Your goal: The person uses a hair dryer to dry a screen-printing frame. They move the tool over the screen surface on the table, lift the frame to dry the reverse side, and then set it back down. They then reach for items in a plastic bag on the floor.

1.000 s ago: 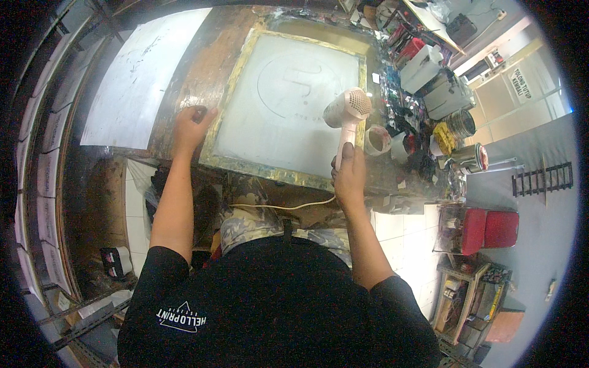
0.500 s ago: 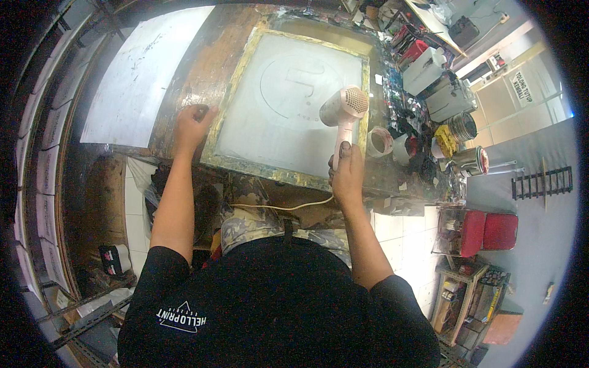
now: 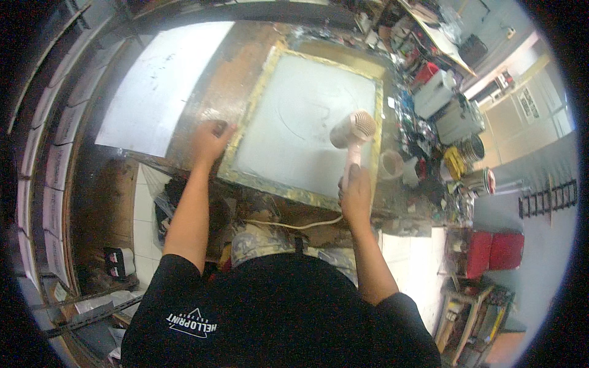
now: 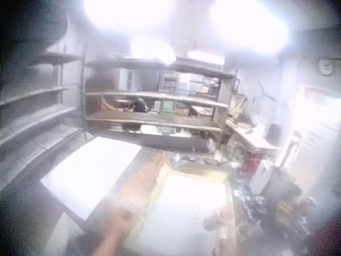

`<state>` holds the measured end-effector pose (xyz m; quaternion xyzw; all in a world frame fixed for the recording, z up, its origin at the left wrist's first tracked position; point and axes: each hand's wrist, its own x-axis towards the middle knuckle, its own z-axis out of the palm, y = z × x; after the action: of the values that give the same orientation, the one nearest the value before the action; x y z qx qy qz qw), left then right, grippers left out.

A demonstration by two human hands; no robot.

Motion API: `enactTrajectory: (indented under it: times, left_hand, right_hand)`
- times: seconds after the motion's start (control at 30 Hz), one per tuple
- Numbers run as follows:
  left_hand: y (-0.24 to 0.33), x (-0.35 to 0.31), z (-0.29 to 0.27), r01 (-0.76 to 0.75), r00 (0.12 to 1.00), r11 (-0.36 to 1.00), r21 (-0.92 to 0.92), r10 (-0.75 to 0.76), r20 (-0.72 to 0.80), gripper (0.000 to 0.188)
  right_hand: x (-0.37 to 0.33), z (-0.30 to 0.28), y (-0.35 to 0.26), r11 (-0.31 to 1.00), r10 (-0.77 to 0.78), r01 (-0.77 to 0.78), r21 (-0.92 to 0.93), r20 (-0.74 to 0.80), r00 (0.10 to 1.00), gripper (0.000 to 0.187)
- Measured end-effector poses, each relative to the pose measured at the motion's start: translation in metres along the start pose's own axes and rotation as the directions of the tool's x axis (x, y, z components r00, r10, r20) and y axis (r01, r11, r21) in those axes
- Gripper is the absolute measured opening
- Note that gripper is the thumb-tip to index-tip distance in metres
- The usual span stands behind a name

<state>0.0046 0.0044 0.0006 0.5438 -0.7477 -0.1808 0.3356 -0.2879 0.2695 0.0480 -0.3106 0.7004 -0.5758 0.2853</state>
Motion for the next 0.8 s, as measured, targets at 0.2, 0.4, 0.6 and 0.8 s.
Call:
enactTrajectory:
  times: [0.2,0.4,0.6,0.8]
  left_hand:
    - [0.014,-0.003,-0.010,-0.036,0.999,0.999,0.009,0.037,-0.039,0.057]
    - [0.003,-0.002,-0.010,-0.055,0.998,0.998,0.012,0.056,-0.031,0.057]
    - [0.001,-0.003,-0.011,-0.041,0.999,0.998,0.041,0.042,-0.027,0.059]
    - [0.012,-0.004,-0.015,0.013,1.000,0.999,0.036,-0.013,0.003,0.063]
  right_hand:
    - [-0.005,0.025,-0.026,0.986,0.072,-0.084,0.144,0.086,0.994,0.036]
    - [-0.002,0.038,-0.025,0.993,0.052,-0.067,0.096,0.150,0.987,0.039]
    - [0.035,0.000,-0.027,0.962,0.124,-0.091,0.259,-0.114,0.986,0.032]
    - [0.069,-0.015,-0.033,0.926,0.210,-0.136,0.352,-0.180,0.961,0.032]
